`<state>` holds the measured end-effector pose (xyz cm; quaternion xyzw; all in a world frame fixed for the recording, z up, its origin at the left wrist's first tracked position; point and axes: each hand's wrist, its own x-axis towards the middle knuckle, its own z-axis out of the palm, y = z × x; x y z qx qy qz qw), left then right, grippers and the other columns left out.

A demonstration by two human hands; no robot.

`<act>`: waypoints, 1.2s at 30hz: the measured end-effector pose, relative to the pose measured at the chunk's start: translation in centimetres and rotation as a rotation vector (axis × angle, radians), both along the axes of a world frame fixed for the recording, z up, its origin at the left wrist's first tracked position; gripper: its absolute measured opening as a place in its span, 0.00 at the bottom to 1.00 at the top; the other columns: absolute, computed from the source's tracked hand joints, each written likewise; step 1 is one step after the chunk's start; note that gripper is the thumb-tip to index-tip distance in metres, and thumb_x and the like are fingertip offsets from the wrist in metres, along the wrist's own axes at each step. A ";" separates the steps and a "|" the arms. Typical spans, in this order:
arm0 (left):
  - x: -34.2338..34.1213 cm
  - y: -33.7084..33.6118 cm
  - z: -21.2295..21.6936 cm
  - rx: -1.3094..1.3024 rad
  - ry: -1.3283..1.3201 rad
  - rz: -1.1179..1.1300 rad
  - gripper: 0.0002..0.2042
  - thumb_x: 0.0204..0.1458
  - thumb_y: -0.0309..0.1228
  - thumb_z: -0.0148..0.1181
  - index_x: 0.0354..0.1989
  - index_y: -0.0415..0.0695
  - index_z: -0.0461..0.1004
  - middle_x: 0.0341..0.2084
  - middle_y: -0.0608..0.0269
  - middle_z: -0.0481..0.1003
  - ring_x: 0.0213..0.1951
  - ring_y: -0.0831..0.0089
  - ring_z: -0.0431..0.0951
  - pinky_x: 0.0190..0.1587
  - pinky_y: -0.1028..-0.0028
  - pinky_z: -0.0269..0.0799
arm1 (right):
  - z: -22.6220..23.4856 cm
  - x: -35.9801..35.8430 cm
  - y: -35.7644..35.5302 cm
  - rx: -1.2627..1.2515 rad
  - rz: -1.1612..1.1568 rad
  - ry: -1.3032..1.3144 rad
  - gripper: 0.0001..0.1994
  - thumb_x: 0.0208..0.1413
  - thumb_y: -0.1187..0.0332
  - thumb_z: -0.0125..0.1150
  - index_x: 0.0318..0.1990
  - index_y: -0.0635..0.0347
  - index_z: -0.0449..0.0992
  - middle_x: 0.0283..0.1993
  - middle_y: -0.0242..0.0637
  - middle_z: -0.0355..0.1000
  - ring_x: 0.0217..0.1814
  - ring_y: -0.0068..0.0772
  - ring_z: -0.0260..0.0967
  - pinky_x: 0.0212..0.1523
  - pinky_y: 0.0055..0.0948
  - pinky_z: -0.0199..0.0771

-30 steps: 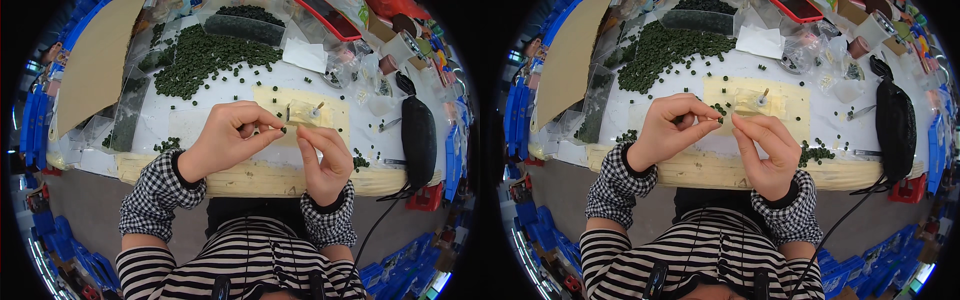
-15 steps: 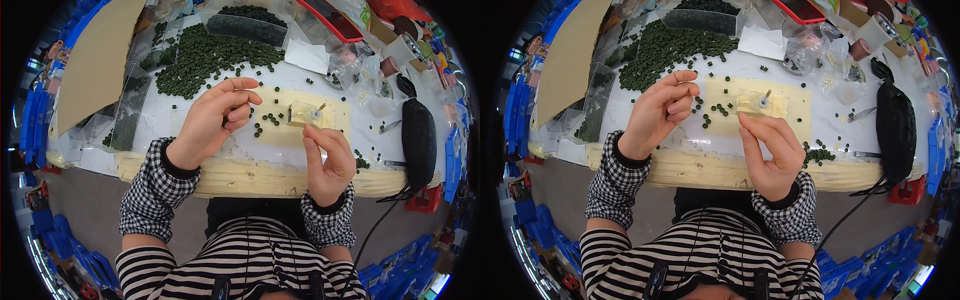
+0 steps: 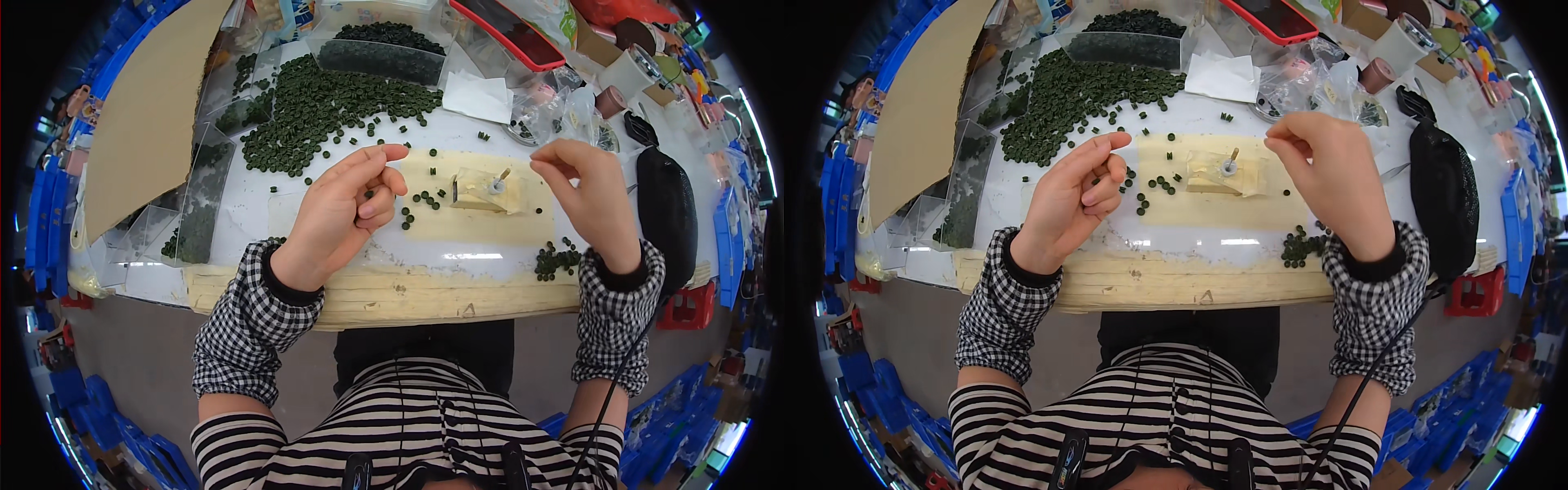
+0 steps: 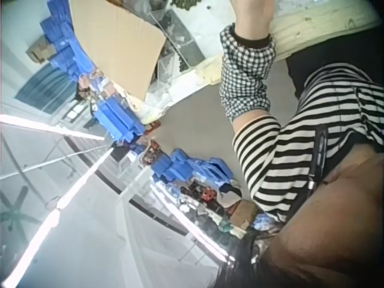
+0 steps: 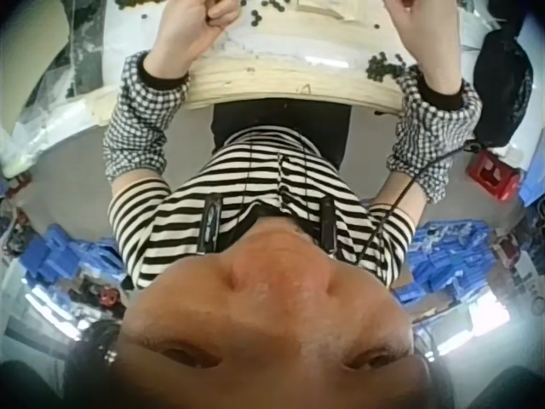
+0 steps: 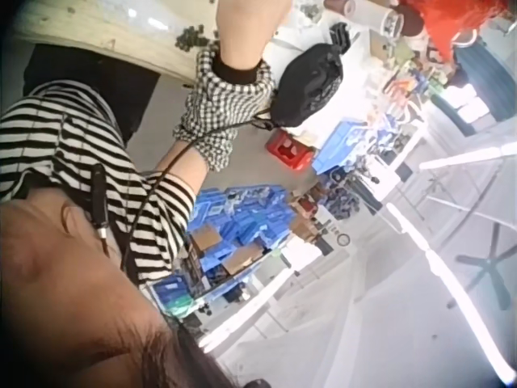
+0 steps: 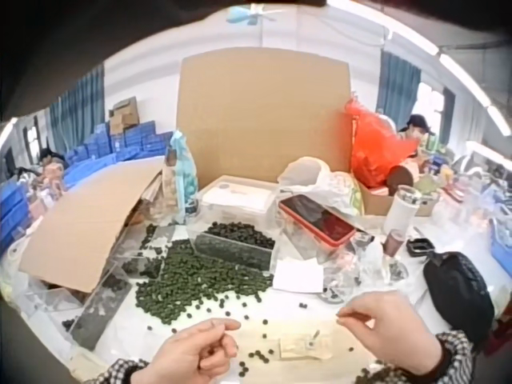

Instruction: Picking small green components from a pile and placing them onto an assembly fixture.

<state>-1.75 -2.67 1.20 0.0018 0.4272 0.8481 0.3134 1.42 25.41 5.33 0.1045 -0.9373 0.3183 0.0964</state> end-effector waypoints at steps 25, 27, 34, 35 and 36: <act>1.4 1.1 0.3 -0.151 0.065 -0.192 0.11 0.59 0.29 0.52 0.44 0.35 0.73 0.24 0.71 0.67 0.19 0.87 0.53 0.22 0.84 0.50 | 1.5 2.3 -2.6 -0.232 0.016 0.081 0.07 0.49 0.80 0.59 0.37 0.69 0.75 0.31 0.40 0.76 0.33 0.25 0.76 0.36 0.21 0.75; 1.9 1.1 0.1 -0.184 0.096 -0.236 0.10 0.58 0.30 0.56 0.43 0.37 0.75 0.20 0.75 0.65 0.18 0.87 0.52 0.21 0.83 0.47 | 0.7 3.8 -4.4 -0.270 0.090 0.050 0.08 0.47 0.81 0.61 0.38 0.67 0.76 0.31 0.39 0.76 0.32 0.27 0.76 0.35 0.21 0.75; 1.8 1.6 0.2 -0.209 0.167 -0.311 0.09 0.54 0.32 0.61 0.40 0.41 0.79 0.18 0.76 0.68 0.18 0.89 0.55 0.20 0.85 0.48 | -2.2 4.5 -7.0 -0.428 0.158 0.139 0.13 0.46 0.81 0.64 0.41 0.61 0.80 0.29 0.35 0.72 0.26 0.24 0.69 0.28 0.21 0.70; 1.8 1.4 0.0 -0.202 0.167 -0.310 0.09 0.54 0.32 0.61 0.40 0.42 0.79 0.18 0.76 0.69 0.19 0.89 0.56 0.20 0.85 0.48 | -2.5 4.5 -7.1 -0.442 0.154 0.146 0.13 0.46 0.81 0.64 0.41 0.60 0.80 0.29 0.35 0.71 0.26 0.23 0.68 0.28 0.20 0.69; 1.8 1.4 0.0 -0.210 0.164 -0.302 0.09 0.54 0.33 0.62 0.39 0.42 0.79 0.18 0.76 0.69 0.19 0.89 0.56 0.20 0.85 0.48 | -2.8 4.4 -7.2 -0.456 0.151 0.152 0.14 0.46 0.82 0.64 0.42 0.60 0.80 0.29 0.34 0.71 0.27 0.23 0.68 0.27 0.20 0.68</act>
